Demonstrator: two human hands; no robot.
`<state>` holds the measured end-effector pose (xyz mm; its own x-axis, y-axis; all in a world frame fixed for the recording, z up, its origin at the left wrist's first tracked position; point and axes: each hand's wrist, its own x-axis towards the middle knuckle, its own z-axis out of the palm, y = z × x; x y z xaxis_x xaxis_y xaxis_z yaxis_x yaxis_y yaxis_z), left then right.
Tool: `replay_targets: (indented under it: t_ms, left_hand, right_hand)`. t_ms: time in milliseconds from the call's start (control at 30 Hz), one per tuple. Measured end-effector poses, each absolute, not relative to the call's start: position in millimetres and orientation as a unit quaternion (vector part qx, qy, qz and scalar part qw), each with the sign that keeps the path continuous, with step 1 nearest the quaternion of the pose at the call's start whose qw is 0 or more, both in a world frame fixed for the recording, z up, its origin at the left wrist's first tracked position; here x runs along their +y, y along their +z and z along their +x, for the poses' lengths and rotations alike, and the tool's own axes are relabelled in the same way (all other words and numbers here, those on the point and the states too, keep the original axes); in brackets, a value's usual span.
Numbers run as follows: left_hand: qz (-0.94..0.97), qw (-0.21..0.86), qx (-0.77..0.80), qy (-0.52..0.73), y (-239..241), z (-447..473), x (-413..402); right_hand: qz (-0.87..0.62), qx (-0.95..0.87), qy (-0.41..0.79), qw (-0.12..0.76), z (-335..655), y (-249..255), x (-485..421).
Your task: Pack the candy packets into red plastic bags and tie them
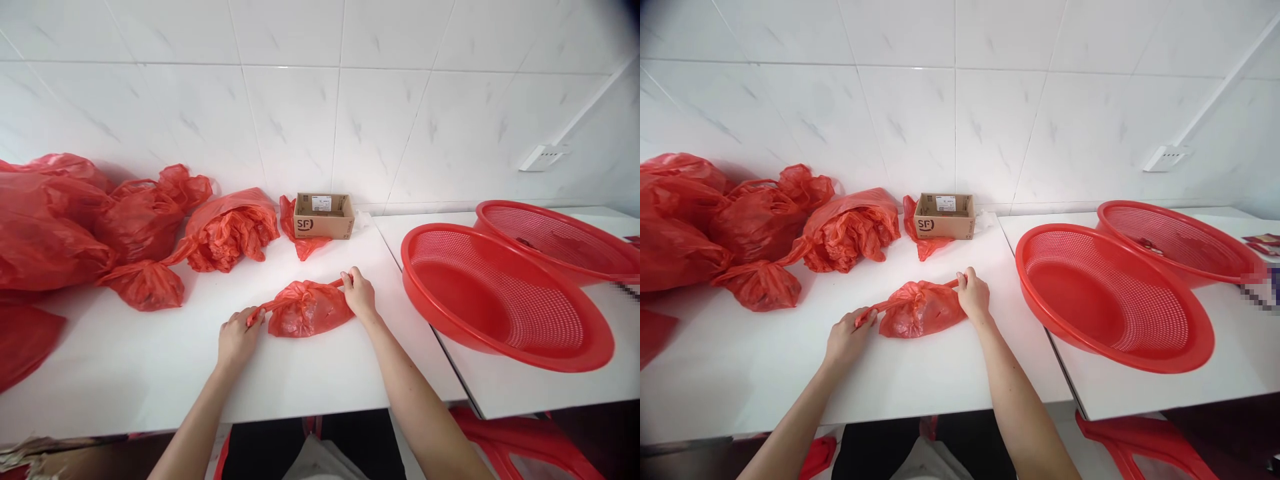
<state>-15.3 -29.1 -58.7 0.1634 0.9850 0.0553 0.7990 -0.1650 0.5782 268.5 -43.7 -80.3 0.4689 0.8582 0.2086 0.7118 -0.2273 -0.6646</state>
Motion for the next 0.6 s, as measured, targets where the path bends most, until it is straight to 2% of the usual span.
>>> replay_targets:
  t_ms: [167,333,600]
  left_hand:
    - [0.708,0.267,0.602,0.254,-47.8,-15.2,-30.6]
    - [0.705,0.236,0.587,0.319,-45.2,30.8,-23.5]
    - [0.795,0.161,0.544,0.212,-60.2,81.0,-10.5]
  right_hand:
    - [-0.769,-0.495,0.125,0.384,270.3,-81.0,-45.8]
    - [-0.746,-0.501,0.159,0.408,266.0,-73.9,-51.2]
    - [-0.752,-0.601,0.096,0.254,249.9,-68.3,-48.8]
